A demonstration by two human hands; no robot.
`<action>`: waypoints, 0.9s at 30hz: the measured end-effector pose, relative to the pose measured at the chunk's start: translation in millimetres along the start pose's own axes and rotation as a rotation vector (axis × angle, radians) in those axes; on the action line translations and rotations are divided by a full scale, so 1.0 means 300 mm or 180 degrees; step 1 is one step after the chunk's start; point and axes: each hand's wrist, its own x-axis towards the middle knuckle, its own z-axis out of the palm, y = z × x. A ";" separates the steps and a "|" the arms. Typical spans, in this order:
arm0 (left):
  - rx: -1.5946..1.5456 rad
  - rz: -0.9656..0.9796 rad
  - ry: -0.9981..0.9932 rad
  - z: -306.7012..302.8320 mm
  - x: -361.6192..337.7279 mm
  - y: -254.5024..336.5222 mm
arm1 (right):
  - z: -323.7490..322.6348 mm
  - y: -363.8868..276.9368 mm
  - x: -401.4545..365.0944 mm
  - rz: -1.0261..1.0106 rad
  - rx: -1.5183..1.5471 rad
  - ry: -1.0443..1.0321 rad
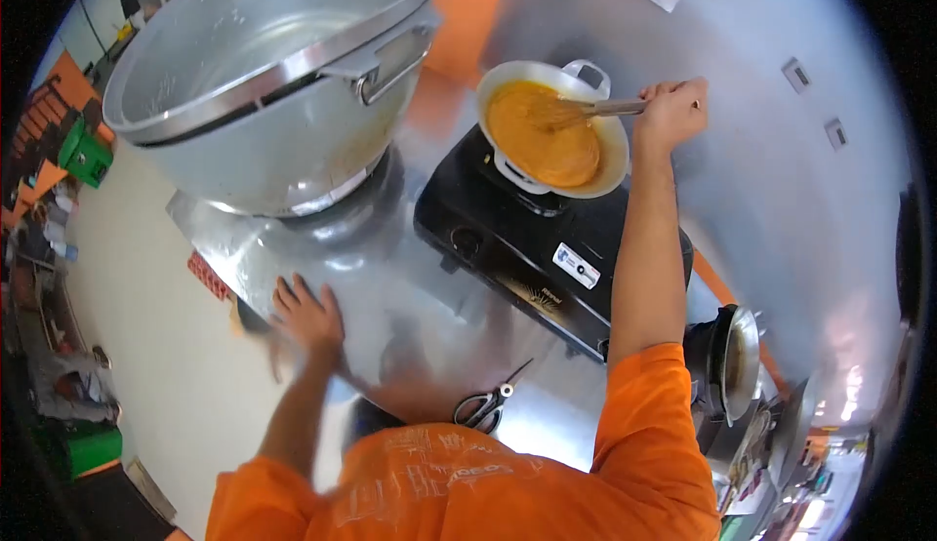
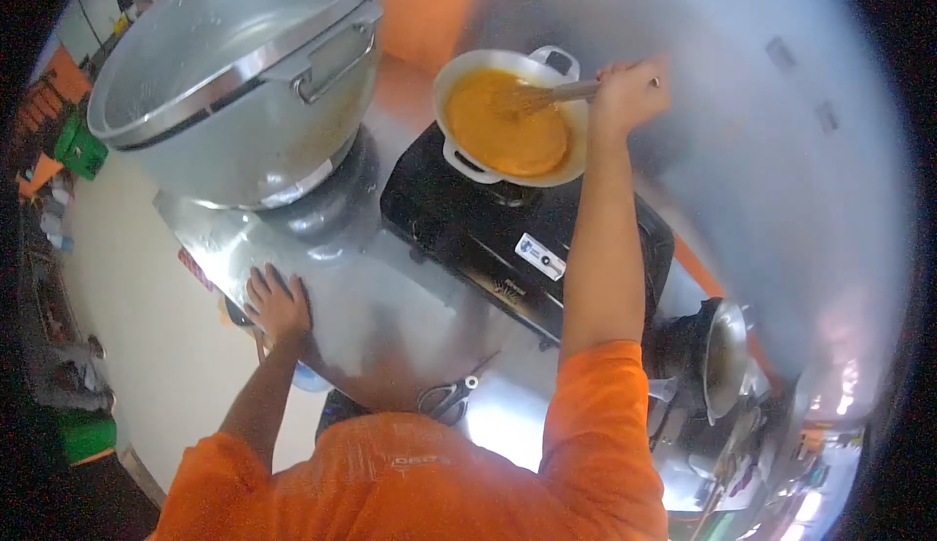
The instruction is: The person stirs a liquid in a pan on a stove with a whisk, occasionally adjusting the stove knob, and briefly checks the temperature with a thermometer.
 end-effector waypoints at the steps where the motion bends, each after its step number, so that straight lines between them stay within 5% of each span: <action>1: 0.0012 0.0003 0.0000 0.008 0.002 -0.003 | 0.007 -0.027 0.005 0.0038 -0.0135 -0.0073; 6: -0.0158 -0.0002 -0.0089 -0.041 -0.005 0.018 | -0.028 -0.123 0.027 0.0451 -0.0325 -0.0383; 11: 0.0057 0.0163 0.0074 -0.030 -0.015 0.011 | 0.019 -0.003 0.005 0.0391 0.0187 -0.0078; 15: 0.0111 0.0129 -0.0123 -0.037 -0.017 0.006 | 0.009 0.028 0.059 -0.0139 -0.0484 -0.0660; 18: 0.0025 0.0055 -0.0167 -0.046 -0.017 0.014 | 0.008 -0.067 0.073 0.0185 -0.0650 -0.0931; 21: 0.0124 0.0030 -0.0119 -0.037 -0.021 0.017 | 0.031 -0.080 0.069 0.0788 -0.0150 -0.0840; 27: 0.0214 0.0096 -0.0057 -0.001 -0.007 -0.001 | 0.074 0.003 0.056 0.0575 0.0195 -0.0968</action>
